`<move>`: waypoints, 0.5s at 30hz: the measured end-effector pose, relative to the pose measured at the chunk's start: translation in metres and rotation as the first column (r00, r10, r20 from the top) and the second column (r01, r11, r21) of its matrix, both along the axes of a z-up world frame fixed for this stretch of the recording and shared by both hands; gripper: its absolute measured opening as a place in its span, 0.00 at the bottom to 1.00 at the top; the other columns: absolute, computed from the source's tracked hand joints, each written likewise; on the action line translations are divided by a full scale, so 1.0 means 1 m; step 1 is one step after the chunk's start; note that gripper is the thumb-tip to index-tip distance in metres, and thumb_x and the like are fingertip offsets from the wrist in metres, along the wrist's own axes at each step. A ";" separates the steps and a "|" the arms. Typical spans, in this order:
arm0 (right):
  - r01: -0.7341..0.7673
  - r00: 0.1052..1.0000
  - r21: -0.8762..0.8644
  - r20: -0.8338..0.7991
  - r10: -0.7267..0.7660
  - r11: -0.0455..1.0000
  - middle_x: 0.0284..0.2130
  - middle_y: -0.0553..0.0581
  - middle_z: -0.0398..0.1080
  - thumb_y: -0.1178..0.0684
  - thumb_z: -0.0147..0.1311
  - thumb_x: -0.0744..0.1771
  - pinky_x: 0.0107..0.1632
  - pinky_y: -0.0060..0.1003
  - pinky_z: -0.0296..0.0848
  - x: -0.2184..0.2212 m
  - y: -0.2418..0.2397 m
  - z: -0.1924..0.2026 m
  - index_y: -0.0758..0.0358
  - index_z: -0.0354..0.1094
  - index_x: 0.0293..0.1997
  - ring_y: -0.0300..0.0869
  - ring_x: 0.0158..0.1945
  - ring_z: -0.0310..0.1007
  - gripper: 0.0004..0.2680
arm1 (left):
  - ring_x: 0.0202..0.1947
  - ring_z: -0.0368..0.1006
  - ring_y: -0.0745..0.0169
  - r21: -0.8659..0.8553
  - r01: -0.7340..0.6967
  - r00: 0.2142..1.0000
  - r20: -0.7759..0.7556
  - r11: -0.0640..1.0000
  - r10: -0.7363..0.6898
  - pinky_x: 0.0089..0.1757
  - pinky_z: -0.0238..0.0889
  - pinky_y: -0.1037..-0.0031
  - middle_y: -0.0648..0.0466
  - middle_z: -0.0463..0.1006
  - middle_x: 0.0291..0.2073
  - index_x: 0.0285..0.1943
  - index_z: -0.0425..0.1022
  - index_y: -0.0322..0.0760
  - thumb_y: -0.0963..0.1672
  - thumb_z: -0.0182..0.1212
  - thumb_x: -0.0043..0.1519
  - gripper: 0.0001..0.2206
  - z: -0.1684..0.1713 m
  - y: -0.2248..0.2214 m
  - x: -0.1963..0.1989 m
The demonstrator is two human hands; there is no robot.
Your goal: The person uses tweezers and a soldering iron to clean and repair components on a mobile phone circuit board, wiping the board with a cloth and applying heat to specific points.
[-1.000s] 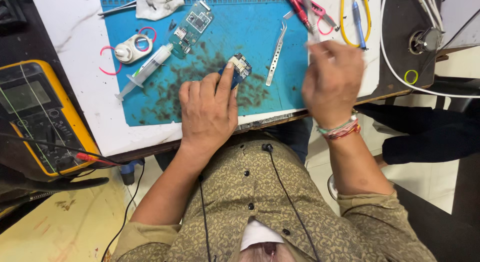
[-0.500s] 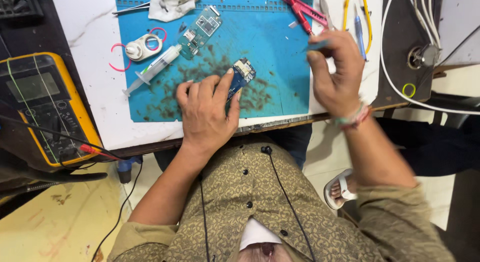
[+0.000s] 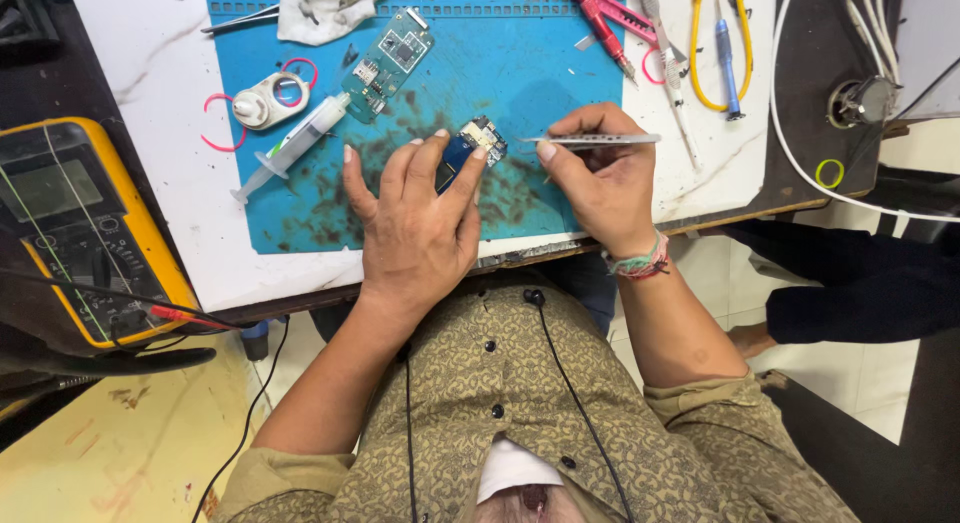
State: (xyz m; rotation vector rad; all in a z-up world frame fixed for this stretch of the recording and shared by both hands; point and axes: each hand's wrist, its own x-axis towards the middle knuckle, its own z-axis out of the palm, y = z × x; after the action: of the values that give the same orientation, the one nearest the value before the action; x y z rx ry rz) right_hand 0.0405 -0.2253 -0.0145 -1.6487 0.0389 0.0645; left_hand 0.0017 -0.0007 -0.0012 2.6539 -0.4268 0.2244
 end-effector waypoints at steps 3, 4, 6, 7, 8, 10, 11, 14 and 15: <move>0.038 0.999 0.009 -0.002 -0.038 0.999 0.35 0.54 0.75 0.63 0.63 0.68 0.41 0.27 0.73 0.007 0.010 -0.004 0.70 0.70 0.46 0.32 0.37 0.75 0.06 | 0.67 0.61 0.52 0.002 -0.002 1.000 -0.012 1.000 0.002 0.68 0.24 0.38 0.49 0.69 0.65 0.67 0.76 0.50 0.47 0.63 0.64 0.20 -0.001 0.001 0.000; 0.057 0.998 0.013 -0.002 -0.057 0.998 0.34 0.54 0.77 0.63 0.63 0.68 0.41 0.28 0.75 0.009 0.012 -0.004 0.70 0.70 0.45 0.33 0.36 0.76 0.06 | 0.67 0.61 0.51 0.003 -0.005 1.000 -0.016 1.000 0.005 0.68 0.24 0.38 0.49 0.69 0.65 0.66 0.76 0.50 0.47 0.63 0.64 0.20 -0.001 0.001 -0.002; 0.040 0.999 -0.023 0.000 -0.040 0.999 0.34 0.54 0.77 0.63 0.64 0.67 0.40 0.27 0.74 0.011 0.013 -0.001 0.70 0.71 0.44 0.32 0.36 0.76 0.05 | 0.67 0.62 0.51 0.006 -0.007 1.000 -0.008 1.000 0.007 0.68 0.24 0.37 0.48 0.69 0.65 0.66 0.77 0.49 0.47 0.63 0.64 0.20 0.000 0.000 0.001; 0.031 0.999 -0.043 -0.006 -0.031 0.999 0.33 0.53 0.77 0.63 0.64 0.67 0.40 0.26 0.74 0.009 0.013 0.000 0.70 0.71 0.43 0.32 0.36 0.76 0.05 | 0.67 0.62 0.51 0.004 -0.007 1.000 -0.013 1.000 0.007 0.68 0.24 0.38 0.48 0.69 0.65 0.66 0.77 0.49 0.47 0.63 0.64 0.20 0.000 0.001 0.000; 0.028 1.000 -0.037 -0.014 -0.028 0.999 0.33 0.53 0.77 0.63 0.64 0.67 0.40 0.26 0.74 0.009 0.014 0.001 0.70 0.71 0.43 0.31 0.36 0.76 0.05 | 0.67 0.62 0.51 0.002 -0.008 1.000 -0.017 1.000 0.008 0.68 0.24 0.38 0.48 0.69 0.64 0.66 0.77 0.49 0.47 0.63 0.64 0.20 0.000 0.001 0.000; 0.026 0.999 -0.028 -0.024 -0.027 0.999 0.34 0.53 0.76 0.63 0.64 0.67 0.41 0.26 0.74 0.009 0.015 0.001 0.70 0.71 0.43 0.31 0.37 0.75 0.05 | 0.67 0.62 0.51 -0.005 -0.007 1.000 -0.017 1.000 0.006 0.68 0.24 0.38 0.48 0.70 0.64 0.66 0.77 0.49 0.47 0.63 0.64 0.19 0.000 0.001 0.001; 0.018 1.000 -0.032 -0.011 -0.018 0.999 0.34 0.52 0.76 0.63 0.64 0.67 0.41 0.26 0.74 0.009 0.015 0.001 0.70 0.71 0.43 0.31 0.37 0.74 0.05 | 0.66 0.62 0.51 -0.007 -0.007 1.000 -0.016 1.000 0.007 0.68 0.24 0.39 0.49 0.70 0.64 0.66 0.77 0.49 0.47 0.63 0.64 0.19 0.000 0.001 0.001; 0.000 1.000 -0.045 0.017 0.001 0.999 0.34 0.52 0.75 0.64 0.65 0.68 0.40 0.26 0.72 0.010 0.017 0.004 0.70 0.71 0.43 0.30 0.37 0.73 0.05 | 0.66 0.62 0.51 -0.007 -0.010 1.000 -0.017 1.000 0.010 0.69 0.25 0.39 0.48 0.70 0.64 0.66 0.78 0.49 0.47 0.63 0.65 0.19 0.000 0.001 0.000; -0.001 1.000 -0.049 0.022 0.002 0.999 0.34 0.52 0.75 0.64 0.65 0.68 0.40 0.25 0.72 0.010 0.018 0.005 0.70 0.71 0.43 0.30 0.37 0.72 0.05 | 0.66 0.62 0.51 -0.007 -0.009 1.000 -0.017 1.000 0.009 0.69 0.25 0.39 0.48 0.71 0.64 0.66 0.78 0.49 0.47 0.63 0.65 0.19 0.000 0.001 0.000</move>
State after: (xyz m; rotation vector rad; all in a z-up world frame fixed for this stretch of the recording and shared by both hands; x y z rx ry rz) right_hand 0.0506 -0.2076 -0.0096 -1.6977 0.0225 0.0464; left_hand 0.0022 0.0002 -0.0014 2.6495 -0.4078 0.2061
